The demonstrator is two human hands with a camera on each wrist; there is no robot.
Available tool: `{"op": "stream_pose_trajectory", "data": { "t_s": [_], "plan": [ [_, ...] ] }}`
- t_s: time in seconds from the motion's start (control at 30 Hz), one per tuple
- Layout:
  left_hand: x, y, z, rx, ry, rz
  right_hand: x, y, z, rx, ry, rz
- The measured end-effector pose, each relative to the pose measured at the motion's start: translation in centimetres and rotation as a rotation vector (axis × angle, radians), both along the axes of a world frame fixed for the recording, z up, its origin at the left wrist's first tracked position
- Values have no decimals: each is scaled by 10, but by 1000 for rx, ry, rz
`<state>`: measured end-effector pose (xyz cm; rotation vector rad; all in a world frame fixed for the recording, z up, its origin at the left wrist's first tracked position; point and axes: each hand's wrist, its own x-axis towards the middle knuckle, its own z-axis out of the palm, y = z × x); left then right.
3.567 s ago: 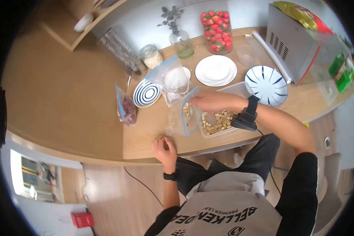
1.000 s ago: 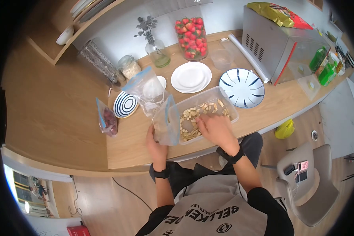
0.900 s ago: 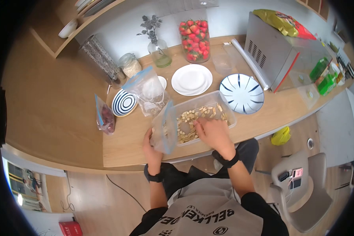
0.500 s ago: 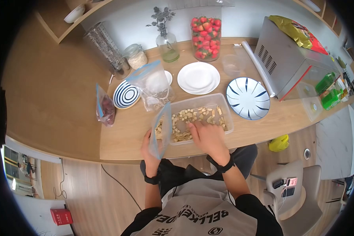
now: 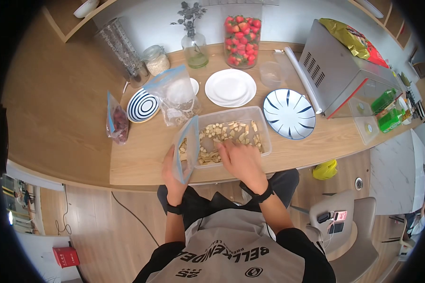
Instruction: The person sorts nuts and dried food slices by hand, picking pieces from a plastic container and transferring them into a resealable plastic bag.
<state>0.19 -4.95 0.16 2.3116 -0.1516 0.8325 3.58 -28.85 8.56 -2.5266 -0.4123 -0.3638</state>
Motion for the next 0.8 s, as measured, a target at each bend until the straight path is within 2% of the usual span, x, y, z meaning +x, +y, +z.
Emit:
{"op": "stream_pose_trajectory", "data": {
  "t_s": [0.17,0.57,0.8],
  "plan": [
    [0,0,-1,4,-13,3,-4,-1,-6,6,-72,10],
    [-2,-1,3,8,10,10,-7,0,2,10,0,7],
    [-3,-4,10,-31,-20,29,8,-4,1,9,-15,148]
  ]
}}
